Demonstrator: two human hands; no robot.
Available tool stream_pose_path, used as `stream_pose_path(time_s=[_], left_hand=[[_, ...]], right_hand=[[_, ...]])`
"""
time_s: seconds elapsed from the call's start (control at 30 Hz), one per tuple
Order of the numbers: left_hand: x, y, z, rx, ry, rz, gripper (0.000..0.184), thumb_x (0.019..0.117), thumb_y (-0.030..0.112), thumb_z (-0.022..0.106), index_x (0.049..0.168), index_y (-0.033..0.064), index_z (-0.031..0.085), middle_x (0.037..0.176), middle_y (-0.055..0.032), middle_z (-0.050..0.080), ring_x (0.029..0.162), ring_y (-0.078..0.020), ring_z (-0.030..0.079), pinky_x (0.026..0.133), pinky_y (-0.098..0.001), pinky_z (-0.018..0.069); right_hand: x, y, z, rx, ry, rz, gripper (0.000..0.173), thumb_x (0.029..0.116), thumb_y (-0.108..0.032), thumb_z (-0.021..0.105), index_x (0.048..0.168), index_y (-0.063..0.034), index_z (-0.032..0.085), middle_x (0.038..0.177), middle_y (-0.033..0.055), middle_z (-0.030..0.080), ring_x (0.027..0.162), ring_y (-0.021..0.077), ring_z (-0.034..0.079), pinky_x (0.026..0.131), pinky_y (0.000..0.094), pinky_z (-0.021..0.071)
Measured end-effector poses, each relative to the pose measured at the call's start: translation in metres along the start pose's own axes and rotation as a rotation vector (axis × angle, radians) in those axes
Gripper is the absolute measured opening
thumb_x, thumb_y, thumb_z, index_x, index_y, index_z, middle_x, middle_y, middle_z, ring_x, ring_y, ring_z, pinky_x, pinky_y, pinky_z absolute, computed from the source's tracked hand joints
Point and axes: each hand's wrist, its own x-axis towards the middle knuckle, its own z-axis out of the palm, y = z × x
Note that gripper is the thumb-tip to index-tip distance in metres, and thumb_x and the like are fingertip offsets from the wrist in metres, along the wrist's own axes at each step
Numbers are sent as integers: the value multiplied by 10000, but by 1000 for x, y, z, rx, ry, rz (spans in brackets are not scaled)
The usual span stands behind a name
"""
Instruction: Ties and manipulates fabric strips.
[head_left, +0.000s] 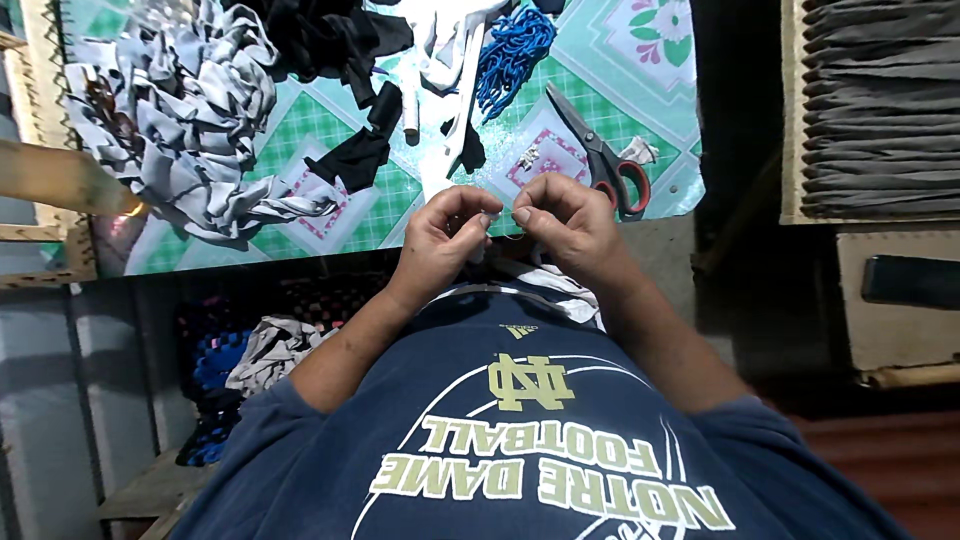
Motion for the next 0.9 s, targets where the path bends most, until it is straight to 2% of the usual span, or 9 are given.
stream_pose_path(time_s=[0.13, 0.37, 0.57, 0.7, 0.83, 0.9], left_hand=[[0, 3, 0, 46, -28, -13, 158, 971, -9, 558, 1096, -9, 654, 1020, -18, 667, 803, -49, 646, 712, -218, 576], [2, 0, 2, 90, -60, -46, 158, 914, 23, 692, 1071, 15, 674, 1021, -32, 641, 796, -47, 603, 713, -187, 534], [3, 1, 2, 118, -35, 35, 115, 925, -13, 667, 1039, -11, 682, 978, -33, 653, 789, -36, 617, 711, -178, 546], [2, -4, 1, 266, -27, 97, 119, 903, -4, 693, 1020, -9, 714, 989, -53, 645, 834, -46, 621, 727, -172, 543], [3, -6, 1, 439, -28, 205, 94, 885, -11, 691, 972, -20, 724, 950, -84, 651, 876, -77, 627, 771, -186, 538], [3, -5, 1, 524, -26, 239, 91, 885, 4, 689, 964, -14, 731, 942, -99, 660, 871, -87, 623, 762, -184, 523]], right_hand=[[1, 0, -1, 44, 17, 45, 72, 970, -82, 553, 956, -60, 619, 810, -68, 608, 721, -31, 580, 676, 149, 504], [4, -2, -1, 59, 8, 43, 71, 975, -65, 551, 951, -58, 617, 798, -63, 606, 704, -28, 573, 650, 141, 489], [4, -2, -3, 11, 13, 44, 67, 970, -70, 560, 950, -50, 620, 787, -62, 597, 676, -35, 552, 615, 131, 468], [4, -1, -3, -20, 20, 46, 68, 977, -78, 565, 941, -53, 617, 786, -58, 583, 660, -38, 534, 601, 124, 453], [2, -6, -2, -92, -2, 63, 88, 990, -89, 564, 958, -35, 626, 841, -21, 590, 710, -22, 556, 641, 131, 476], [1, -7, -2, -172, -13, 33, 117, 995, -101, 560, 973, -20, 641, 887, 11, 599, 779, 1, 579, 710, 149, 497]])
